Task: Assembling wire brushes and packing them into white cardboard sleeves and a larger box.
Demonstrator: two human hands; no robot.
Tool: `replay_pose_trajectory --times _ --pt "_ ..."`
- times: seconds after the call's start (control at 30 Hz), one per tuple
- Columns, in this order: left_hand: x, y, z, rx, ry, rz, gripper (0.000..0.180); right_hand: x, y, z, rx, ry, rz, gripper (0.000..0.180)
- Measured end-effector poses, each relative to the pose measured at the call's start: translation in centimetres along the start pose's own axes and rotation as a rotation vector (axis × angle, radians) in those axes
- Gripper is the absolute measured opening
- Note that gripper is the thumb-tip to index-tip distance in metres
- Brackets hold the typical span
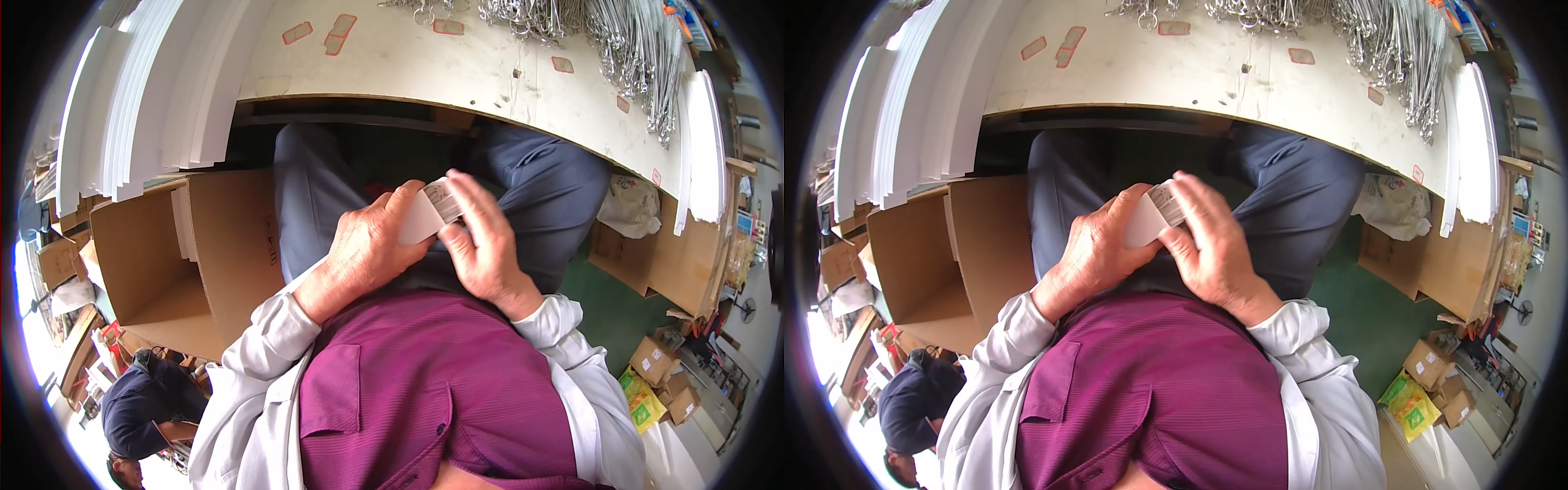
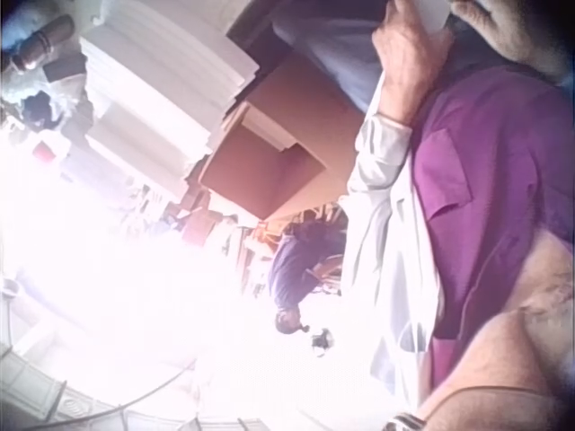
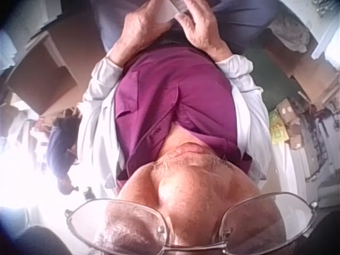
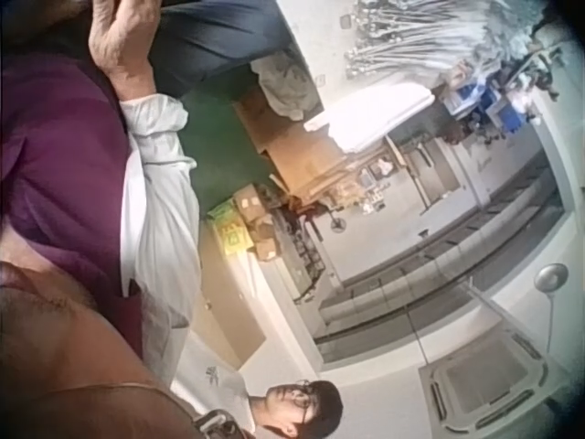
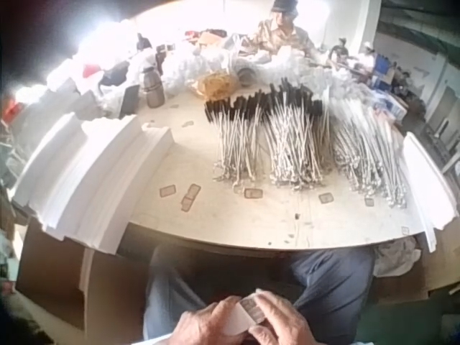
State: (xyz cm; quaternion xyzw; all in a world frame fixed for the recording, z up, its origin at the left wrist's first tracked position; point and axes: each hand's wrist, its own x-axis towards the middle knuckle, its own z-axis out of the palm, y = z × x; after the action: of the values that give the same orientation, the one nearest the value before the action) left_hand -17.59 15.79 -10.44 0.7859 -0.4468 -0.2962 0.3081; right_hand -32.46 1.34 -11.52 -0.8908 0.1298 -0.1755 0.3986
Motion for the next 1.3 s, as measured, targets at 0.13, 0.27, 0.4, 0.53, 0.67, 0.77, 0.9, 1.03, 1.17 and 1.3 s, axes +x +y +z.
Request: replay_pose_trajectory --times 0.13,0.27,0.4,0.53,0.67,0.77,0.9,1.03,1.17,1.3 --pt "0.1 -0.3 0.3 0.030 0.047 0.076 0.070 -0.4 -0.6 0.8 0.180 -0.043 0.071 0.049" --pt "0.1 -0.3 0.4 -0.036 0.057 0.046 0.068 -0.8 -0.8 0.6 0.221 -0.057 0.145 0.041" --pt "-0.2 -0.4 0.6 -0.109 0.042 -0.026 0.068 -0.4 -0.3 0.1 0.517 -0.134 0.254 0.031" --pt "0.2 0.3 0.1 -0.095 0.064 -0.030 0.067 -0.9 -0.1 0.7 0.487 0.006 0.265 0.023" --pt "0.0 0.1 0.2 -0.143 0.077 -0.006 0.064 -0.5 -0.5 1.4 0.558 0.049 0.352 0.018" --pt "0.0 0.5 0.1 -0.130 0.068 -0.001 0.061 0.3 -1.6 1.5 0.854 0.177 0.543 0.018" --pt "-0.2 0.2 0.8 -0.040 0.058 0.019 0.057 -0.5 -0.7 2.6 0.467 0.113 0.459 0.021" --pt "-0.3 0.3 0.7 -0.072 0.063 0.002 0.057 0.5 -1.7 1.9 0.089 0.097 0.122 0.024" --pt "-0.3 0.3 0.8 -0.046 0.049 -0.089 0.059 0.3 -1.3 2.6 0.085 0.144 0.057 0.024" --pt "-0.1 0.3 1.2 -0.011 0.082 -0.068 0.059 0.4 -1.6 2.6 0.549 0.125 0.455 0.023"
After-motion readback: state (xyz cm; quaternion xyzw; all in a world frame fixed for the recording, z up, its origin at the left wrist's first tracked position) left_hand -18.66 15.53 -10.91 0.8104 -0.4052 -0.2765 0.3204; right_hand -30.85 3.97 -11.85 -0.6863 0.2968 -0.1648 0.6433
